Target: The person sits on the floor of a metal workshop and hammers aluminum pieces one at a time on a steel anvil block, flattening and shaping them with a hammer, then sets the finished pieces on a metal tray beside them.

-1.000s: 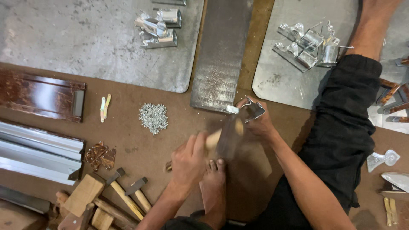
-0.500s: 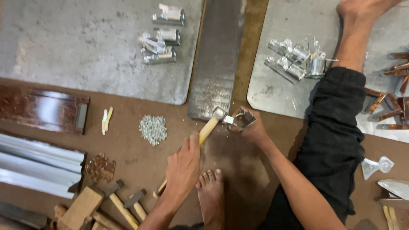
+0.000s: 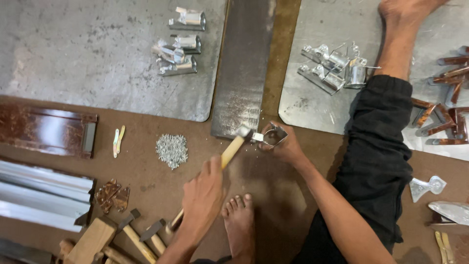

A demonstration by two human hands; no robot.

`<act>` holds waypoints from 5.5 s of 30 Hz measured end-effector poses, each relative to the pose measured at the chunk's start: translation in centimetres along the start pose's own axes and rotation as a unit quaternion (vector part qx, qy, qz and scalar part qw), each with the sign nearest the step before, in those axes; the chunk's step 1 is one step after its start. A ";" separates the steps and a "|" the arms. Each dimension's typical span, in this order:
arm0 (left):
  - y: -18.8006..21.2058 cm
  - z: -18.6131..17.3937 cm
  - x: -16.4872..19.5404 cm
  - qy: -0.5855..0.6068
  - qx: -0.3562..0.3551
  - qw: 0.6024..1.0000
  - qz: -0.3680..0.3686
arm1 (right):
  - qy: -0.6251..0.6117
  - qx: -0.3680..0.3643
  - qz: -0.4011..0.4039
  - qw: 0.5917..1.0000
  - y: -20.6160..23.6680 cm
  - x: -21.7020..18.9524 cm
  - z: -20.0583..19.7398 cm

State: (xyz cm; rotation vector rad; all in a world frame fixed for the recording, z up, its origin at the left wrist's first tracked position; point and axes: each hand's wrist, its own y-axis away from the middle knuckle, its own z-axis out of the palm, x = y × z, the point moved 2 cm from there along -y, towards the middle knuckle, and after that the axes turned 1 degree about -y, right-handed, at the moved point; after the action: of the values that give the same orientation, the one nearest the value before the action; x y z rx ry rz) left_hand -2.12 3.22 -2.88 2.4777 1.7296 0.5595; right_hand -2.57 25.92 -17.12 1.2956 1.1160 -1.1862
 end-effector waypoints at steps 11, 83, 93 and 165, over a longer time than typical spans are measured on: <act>0.0 -0.5 -0.2 0.055 0.151 0.980 0.120 | -0.020 -0.012 -0.004 1.000 -0.2 -0.2 -0.4; -0.1 1.6 -2.1 0.208 0.086 0.973 -0.042 | 0.151 0.021 0.159 0.975 -1.3 -4.4 -2.8; 1.3 0.3 -2.5 0.267 0.093 0.956 -0.076 | 0.018 0.019 0.078 0.997 -0.2 -7.1 -1.2; 2.7 -0.1 -2.4 0.218 0.249 0.943 0.039 | 0.042 0.089 -0.206 0.974 -0.3 -4.5 3.3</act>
State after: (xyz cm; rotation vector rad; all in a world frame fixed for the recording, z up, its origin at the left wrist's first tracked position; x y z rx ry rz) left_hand -0.45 0.05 -2.72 2.9460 2.1657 0.8198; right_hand -3.43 22.64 -12.71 1.2934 1.4126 -1.5775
